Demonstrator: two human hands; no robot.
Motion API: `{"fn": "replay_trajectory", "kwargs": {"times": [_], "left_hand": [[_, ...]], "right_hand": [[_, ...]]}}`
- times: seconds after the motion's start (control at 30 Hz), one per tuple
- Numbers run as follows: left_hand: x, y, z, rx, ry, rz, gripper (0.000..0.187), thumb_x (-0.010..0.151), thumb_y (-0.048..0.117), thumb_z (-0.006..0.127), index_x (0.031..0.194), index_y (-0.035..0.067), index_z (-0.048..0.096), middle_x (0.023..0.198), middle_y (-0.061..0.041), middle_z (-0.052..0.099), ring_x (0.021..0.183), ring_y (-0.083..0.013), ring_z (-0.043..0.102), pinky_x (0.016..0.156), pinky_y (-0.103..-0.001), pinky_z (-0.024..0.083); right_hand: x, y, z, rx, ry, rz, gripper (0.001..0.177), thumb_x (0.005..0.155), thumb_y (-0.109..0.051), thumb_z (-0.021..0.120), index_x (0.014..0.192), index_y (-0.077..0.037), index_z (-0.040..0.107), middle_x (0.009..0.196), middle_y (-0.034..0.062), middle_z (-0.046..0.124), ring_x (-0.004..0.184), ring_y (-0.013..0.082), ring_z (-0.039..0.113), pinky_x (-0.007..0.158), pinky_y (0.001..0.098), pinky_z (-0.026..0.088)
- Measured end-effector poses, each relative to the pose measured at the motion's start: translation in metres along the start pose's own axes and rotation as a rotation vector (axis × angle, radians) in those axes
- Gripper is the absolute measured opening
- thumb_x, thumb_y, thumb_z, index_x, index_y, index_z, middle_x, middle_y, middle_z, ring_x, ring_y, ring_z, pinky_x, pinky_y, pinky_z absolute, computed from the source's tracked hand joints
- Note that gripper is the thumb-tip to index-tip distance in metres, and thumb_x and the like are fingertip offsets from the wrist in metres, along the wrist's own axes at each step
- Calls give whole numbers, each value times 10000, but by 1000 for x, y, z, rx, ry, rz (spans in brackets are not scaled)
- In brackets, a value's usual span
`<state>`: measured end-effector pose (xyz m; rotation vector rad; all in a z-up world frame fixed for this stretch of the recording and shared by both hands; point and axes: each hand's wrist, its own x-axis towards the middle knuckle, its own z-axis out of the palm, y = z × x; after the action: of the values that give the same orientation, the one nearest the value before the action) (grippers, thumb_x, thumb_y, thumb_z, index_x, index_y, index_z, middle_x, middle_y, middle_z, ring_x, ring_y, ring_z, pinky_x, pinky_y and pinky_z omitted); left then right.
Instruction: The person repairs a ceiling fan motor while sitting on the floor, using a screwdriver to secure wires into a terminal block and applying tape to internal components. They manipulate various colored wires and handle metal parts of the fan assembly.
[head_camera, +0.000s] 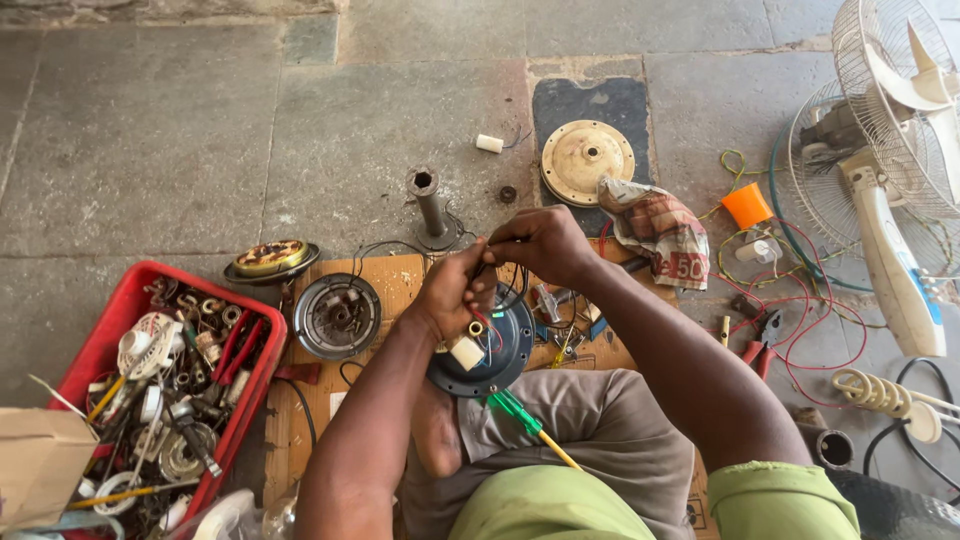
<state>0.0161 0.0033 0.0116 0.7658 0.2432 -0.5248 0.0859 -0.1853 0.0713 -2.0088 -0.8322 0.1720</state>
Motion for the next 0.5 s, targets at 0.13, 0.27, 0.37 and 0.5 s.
{"fn": "replay_trajectory", "kwargs": {"times": [0.13, 0.27, 0.37, 0.5], "left_hand": [[-1, 3, 10, 37, 5, -28, 305, 1087, 365, 434, 903, 149, 545, 558, 52, 368, 448, -79, 292, 424, -262, 246], [-1, 2, 7, 66, 93, -2, 305, 1062, 337, 501, 950, 63, 572, 534, 55, 320, 450, -82, 277, 445, -265, 263], [-3, 0, 5, -20, 92, 67, 309, 1070, 329, 521, 954, 45, 555, 554, 58, 321, 466, -79, 273, 468, -259, 273], [-9, 2, 5, -28, 152, 112, 316, 1068, 334, 510, 978, 36, 566, 569, 53, 332, 485, -75, 277, 476, -253, 273]], "right_hand": [[-2, 39, -14, 43, 15, -90, 187, 842, -165, 822, 1005, -77, 800, 906, 72, 782, 810, 183, 765, 726, 315, 594], [-30, 90, -31, -51, 18, 28, 226, 878, -225, 806, 1062, -95, 805, 901, 106, 775, 805, 198, 743, 724, 325, 565], [-63, 129, -39, -65, 36, 93, 241, 904, -247, 775, 1097, -105, 798, 966, 110, 779, 842, 202, 751, 760, 325, 571], [-103, 161, -49, -85, 112, 332, 281, 900, -276, 745, 1154, -161, 784, 987, 86, 792, 837, 198, 768, 775, 332, 578]]}}
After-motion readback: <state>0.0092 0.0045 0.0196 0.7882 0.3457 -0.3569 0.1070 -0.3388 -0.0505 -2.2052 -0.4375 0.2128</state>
